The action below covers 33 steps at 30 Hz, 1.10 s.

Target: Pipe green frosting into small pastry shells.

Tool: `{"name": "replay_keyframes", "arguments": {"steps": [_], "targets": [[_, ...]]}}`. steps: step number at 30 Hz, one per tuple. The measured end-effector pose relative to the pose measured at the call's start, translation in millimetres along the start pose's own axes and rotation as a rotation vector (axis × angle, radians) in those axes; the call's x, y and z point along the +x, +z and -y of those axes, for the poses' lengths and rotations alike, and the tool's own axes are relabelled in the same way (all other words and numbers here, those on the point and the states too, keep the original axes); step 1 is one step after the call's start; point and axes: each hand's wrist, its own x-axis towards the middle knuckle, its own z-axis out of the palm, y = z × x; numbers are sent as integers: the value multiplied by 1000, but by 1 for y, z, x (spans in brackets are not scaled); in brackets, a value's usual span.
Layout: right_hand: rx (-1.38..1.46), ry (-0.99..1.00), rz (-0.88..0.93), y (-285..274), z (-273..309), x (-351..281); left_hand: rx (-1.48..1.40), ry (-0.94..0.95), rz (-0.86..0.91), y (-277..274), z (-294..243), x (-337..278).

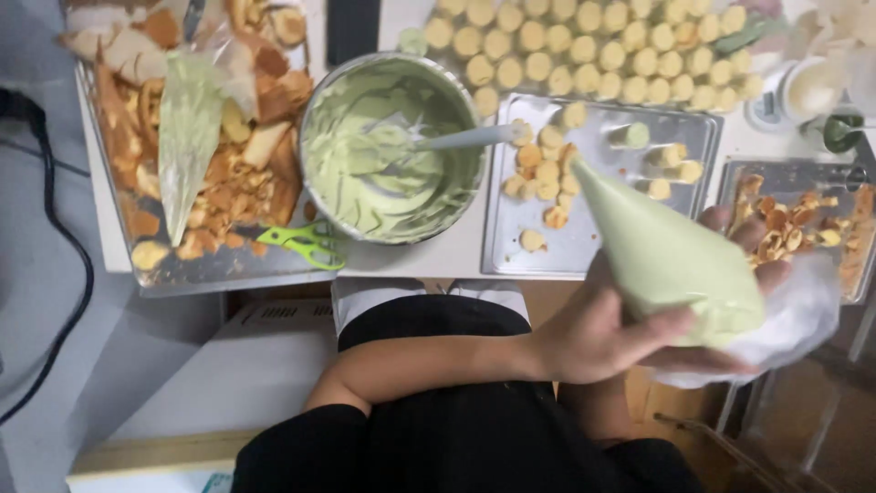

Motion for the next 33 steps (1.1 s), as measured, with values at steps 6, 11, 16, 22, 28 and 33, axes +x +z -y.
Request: {"name": "replay_keyframes", "arguments": {"steps": [6, 11, 16, 22, 28, 33], "targets": [[-76, -89, -291, -160, 10, 80, 960, 154, 84, -34, 70, 22], [830, 438, -306, -352, -23, 142, 1156, -14, -349, -163, 122, 13], [886, 535, -333, -433, -48, 184, 1678, -38, -840, -263, 130, 49], [681, 566, -140, -467, -60, 206, 1995, -163, -845, -277, 138, 97], [814, 531, -20, -441, -52, 207, 1971, -105, -755, -275, 142, 99], [609, 369, -21, -405, -31, 206, 1607, -6, -439, -177, 122, 105]]}}
